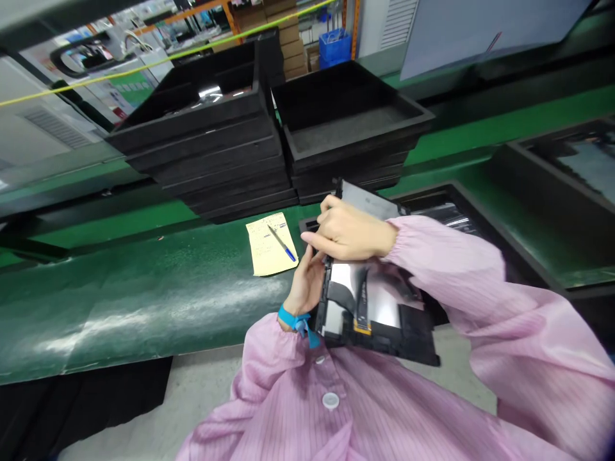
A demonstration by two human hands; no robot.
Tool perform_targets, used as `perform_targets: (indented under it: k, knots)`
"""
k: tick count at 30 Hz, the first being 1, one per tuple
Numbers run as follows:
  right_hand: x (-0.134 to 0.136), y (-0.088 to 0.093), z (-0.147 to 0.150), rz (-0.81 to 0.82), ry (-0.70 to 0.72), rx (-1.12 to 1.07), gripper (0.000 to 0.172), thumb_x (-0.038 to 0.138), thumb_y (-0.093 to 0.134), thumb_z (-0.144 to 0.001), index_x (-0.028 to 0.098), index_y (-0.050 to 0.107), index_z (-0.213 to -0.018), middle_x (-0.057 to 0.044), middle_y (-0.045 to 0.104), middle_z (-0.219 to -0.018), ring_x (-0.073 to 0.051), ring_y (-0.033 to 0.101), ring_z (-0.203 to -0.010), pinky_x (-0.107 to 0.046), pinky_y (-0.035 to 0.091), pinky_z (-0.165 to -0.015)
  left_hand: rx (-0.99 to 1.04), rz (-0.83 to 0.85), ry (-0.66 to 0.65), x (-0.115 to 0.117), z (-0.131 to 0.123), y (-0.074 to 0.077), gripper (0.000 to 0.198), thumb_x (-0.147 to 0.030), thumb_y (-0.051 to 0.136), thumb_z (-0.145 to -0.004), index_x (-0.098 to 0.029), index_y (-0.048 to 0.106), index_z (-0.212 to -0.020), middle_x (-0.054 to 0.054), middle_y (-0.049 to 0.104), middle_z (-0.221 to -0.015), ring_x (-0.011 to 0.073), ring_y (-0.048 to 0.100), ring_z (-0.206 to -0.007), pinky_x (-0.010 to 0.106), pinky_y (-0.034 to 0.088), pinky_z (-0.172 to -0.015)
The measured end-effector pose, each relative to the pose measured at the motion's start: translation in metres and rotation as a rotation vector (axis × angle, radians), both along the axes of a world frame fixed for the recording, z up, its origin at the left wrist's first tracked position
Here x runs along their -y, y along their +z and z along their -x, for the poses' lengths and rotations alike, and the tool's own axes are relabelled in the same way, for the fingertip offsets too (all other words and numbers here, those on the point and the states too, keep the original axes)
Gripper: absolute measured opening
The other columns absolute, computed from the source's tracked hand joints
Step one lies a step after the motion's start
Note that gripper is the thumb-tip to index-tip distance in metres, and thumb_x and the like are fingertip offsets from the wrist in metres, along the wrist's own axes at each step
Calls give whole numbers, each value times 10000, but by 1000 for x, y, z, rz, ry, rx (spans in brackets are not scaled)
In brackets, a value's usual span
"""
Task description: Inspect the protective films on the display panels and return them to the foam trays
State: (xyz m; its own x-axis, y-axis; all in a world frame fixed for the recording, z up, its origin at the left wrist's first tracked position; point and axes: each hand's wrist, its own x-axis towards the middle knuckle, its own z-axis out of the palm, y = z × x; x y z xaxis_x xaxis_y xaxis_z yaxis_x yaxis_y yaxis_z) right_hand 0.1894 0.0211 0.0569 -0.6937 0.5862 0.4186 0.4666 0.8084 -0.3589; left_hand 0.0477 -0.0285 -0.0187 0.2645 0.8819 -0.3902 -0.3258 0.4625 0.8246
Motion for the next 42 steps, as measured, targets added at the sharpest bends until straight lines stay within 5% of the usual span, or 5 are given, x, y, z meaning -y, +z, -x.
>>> perform_targets:
  k: [9,21,32,37,42]
  knots:
    - [-28,-77,5,80,-66,86,556,571,350,-983,172,522,-636,7,525,-586,-111,542,-652,-342,478,-870,69,154,-162,13,-3,-9,426,-303,798,-625,-156,674,-1005,39,742,-798,229,717,-790,292,560,-688]
    - [-20,-98,-179,282,-561,328,218,327,578,-941,120,640,-911,-45,637,-946,-149,603,-923,-351,498,-894,53,204,17,43,-29,-43,696,-183,643,-635,-229,454,-1304,53,688,-1126,211,678,-1033,329,541,-883]
    - [-22,-145,-185,97,-989,483,263,366,545,-956,124,596,-1046,-73,574,-1073,-194,543,-1041,-418,454,-950,-184,-329,72,36,-27,-45,722,-195,609,-788,-237,296,-1436,56,168,-1616,179,90,-1504,327,83,-1223]
    - [-21,-126,-174,130,-1036,560,292,399,540,-959,112,592,-953,-44,586,-922,-148,570,-874,-344,488,-844,-231,-517,-49,31,-26,-44,521,-212,544,-849,-206,434,-1358,87,363,-1532,194,225,-1474,372,95,-1228]
    - [-23,-35,-157,51,-1134,596,325,331,372,-993,140,592,-847,-31,554,-680,-162,528,-648,-272,342,-631,-209,-546,-235,28,-37,-32,444,-231,560,-859,-201,509,-1299,110,487,-1439,219,378,-1402,431,201,-1206]
